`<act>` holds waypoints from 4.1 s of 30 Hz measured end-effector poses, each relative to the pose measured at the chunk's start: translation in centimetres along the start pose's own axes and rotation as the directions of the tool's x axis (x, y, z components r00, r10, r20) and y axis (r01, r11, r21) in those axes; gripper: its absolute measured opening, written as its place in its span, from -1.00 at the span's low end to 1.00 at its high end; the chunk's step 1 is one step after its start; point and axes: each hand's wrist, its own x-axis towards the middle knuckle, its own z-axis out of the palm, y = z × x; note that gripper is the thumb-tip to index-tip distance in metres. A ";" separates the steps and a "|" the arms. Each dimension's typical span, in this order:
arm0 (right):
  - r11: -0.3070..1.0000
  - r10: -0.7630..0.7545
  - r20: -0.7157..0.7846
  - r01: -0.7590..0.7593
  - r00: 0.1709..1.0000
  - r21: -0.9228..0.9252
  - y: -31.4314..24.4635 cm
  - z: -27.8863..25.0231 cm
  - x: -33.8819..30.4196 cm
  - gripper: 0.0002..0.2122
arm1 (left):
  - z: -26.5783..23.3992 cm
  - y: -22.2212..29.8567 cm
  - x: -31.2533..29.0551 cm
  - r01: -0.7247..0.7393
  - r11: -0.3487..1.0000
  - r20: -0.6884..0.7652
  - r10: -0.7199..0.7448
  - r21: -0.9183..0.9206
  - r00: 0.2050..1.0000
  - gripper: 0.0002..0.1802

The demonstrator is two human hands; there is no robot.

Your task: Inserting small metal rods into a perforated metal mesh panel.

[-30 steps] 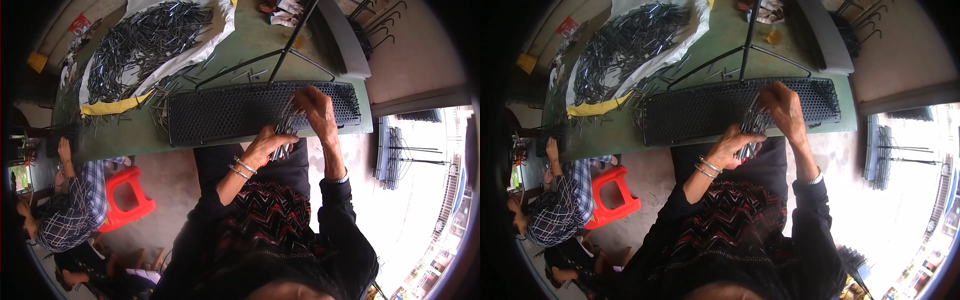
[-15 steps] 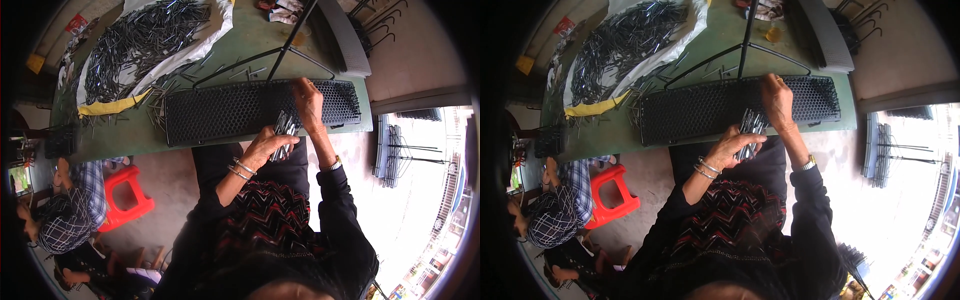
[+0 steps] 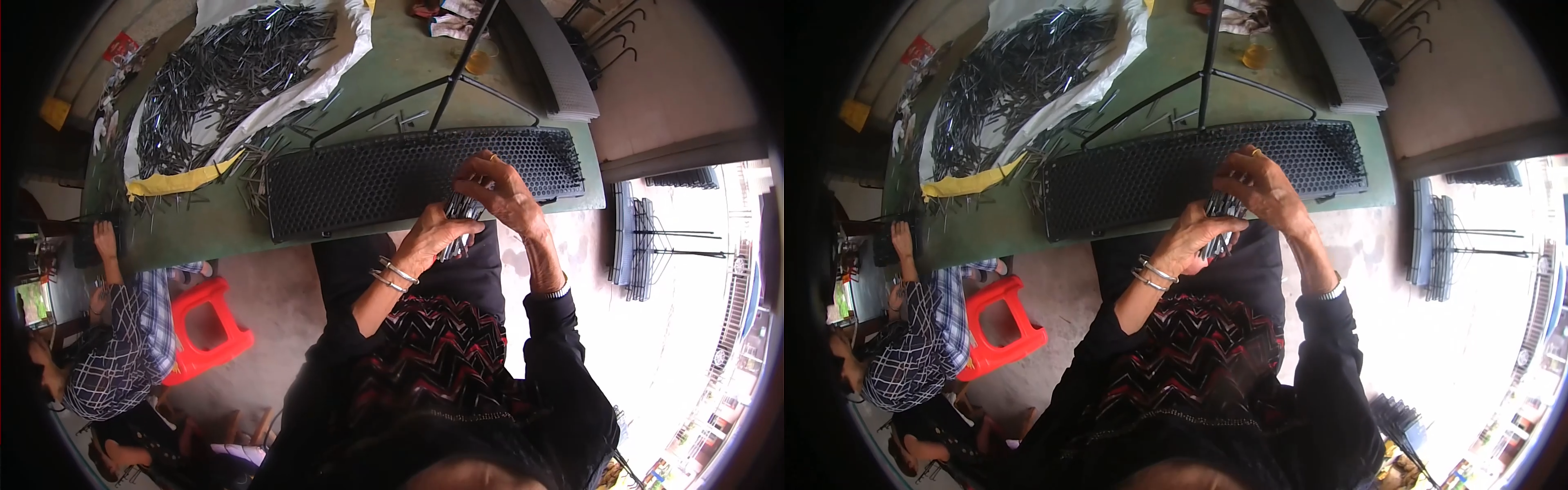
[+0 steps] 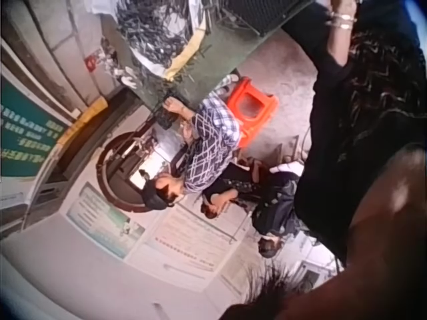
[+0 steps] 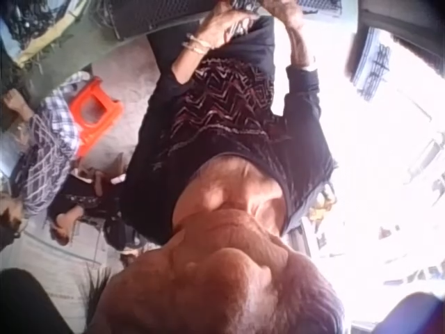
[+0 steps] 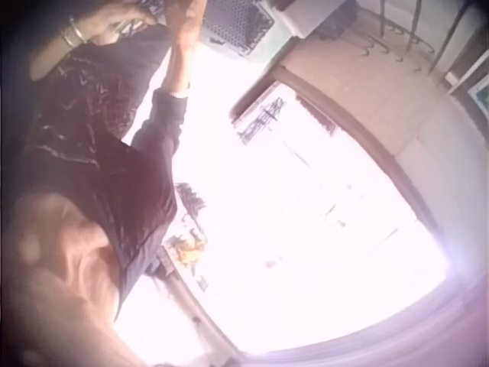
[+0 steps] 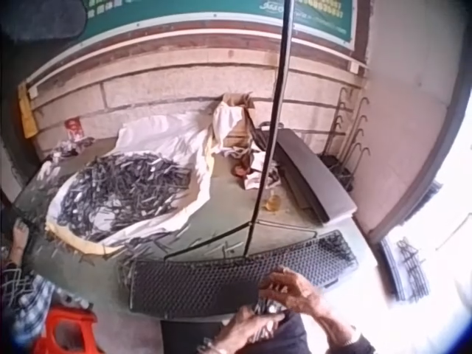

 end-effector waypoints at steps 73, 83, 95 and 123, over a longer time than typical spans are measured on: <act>0.863 -0.251 -0.527 -0.059 0.812 -0.503 4.5 0.2 3.4 -0.90 | 0.4 1.4 0.6 0.141 0.845 0.007 -0.161 -0.515 0.987 -0.82; 0.953 0.112 -0.311 -0.191 0.944 -0.237 1.8 -2.1 1.2 -0.86 | 0.8 1.4 0.2 0.068 0.886 -0.057 -0.105 -0.458 0.993 -0.83; 0.983 0.107 -0.270 -0.061 0.957 0.173 1.6 -2.1 -1.0 -0.91 | 0.7 1.4 1.1 0.082 0.885 -0.073 -0.130 -0.459 0.989 -0.77; 0.996 0.043 -0.002 -0.043 0.999 0.084 1.7 -1.8 -0.3 -0.79 | 0.8 1.8 1.3 0.062 0.905 -0.055 -0.093 -0.421 0.994 -0.84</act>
